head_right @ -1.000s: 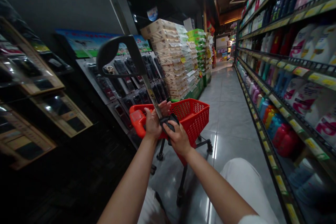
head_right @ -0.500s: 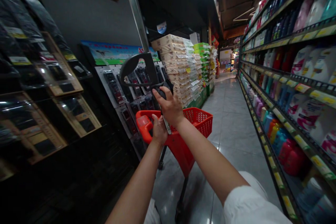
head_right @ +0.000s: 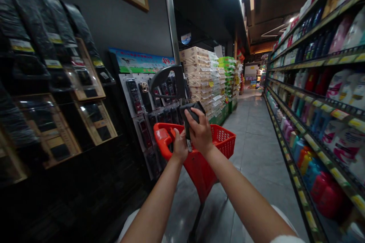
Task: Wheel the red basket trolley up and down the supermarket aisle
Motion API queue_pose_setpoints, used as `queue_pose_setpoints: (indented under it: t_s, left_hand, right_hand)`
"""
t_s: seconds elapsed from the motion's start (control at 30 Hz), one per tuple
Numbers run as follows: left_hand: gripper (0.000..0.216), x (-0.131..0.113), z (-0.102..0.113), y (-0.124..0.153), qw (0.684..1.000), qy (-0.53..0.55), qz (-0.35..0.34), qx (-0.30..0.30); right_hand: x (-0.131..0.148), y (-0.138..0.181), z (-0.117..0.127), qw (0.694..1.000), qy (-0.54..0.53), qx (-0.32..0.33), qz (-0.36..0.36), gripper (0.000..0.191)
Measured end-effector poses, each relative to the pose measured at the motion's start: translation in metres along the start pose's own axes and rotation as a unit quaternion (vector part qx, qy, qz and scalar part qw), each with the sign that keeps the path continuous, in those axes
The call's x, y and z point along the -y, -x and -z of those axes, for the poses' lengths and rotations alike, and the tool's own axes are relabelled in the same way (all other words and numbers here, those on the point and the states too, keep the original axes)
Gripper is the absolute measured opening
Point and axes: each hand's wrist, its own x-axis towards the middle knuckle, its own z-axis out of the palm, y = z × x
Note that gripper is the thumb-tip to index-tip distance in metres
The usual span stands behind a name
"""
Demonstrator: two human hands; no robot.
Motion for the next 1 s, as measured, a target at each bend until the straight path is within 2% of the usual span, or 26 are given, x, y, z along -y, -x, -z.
queue_pose_setpoints:
  t_s: [0.1, 0.2, 0.27, 0.33, 0.4, 0.47, 0.6, 0.67, 0.77, 0.87, 1.0]
  left_hand:
    - [0.072, 0.001, 0.002, -0.001, 1.0, -0.008, -0.001, -0.006]
    - [0.073, 0.0, 0.006, -0.001, 1.0, -0.009, -0.003, 0.006]
    - [0.073, -0.001, 0.008, -0.001, 1.0, -0.006, -0.005, 0.003]
    - [0.073, -0.002, 0.008, 0.0, 1.0, -0.006, -0.008, -0.007]
    - [0.075, -0.003, 0.007, 0.001, 1.0, -0.013, -0.008, -0.008]
    - [0.077, -0.005, 0.005, 0.001, 1.0, -0.021, -0.005, 0.002]
    - [0.081, -0.004, 0.004, 0.002, 0.999, -0.038, -0.004, 0.018]
    - [0.079, -0.003, 0.005, 0.002, 0.999, -0.047, -0.013, 0.015]
    - [0.075, -0.002, 0.007, 0.002, 0.998, -0.06, -0.027, 0.014]
    - [0.075, -0.004, 0.009, 0.003, 0.997, -0.074, -0.026, 0.025]
    - [0.077, -0.007, 0.007, 0.005, 0.997, -0.069, -0.015, 0.019]
  right_hand:
    - [0.002, -0.074, 0.0, 0.999, 0.008, -0.029, 0.016, 0.07]
    - [0.0, -0.112, -0.01, 0.999, 0.024, -0.019, 0.012, 0.069]
    - [-0.002, -0.112, -0.017, 0.999, 0.033, -0.003, 0.016, 0.065]
    - [-0.004, -0.098, -0.02, 0.999, 0.043, 0.011, 0.03, 0.062]
    - [-0.006, -0.085, -0.02, 0.998, 0.052, 0.017, 0.043, 0.06]
    - [-0.008, -0.086, -0.017, 0.998, 0.05, 0.009, 0.044, 0.061]
    - [-0.007, -0.124, -0.016, 0.999, 0.03, -0.026, 0.033, 0.065]
    - [-0.001, -0.144, -0.019, 0.998, 0.033, -0.021, 0.052, 0.065]
    - [0.014, -0.156, -0.022, 0.991, 0.052, 0.035, 0.117, 0.062]
    - [0.025, -0.15, -0.018, 0.973, 0.061, 0.12, 0.188, 0.058]
    - [0.018, -0.131, -0.008, 0.941, 0.044, 0.226, 0.247, 0.052]
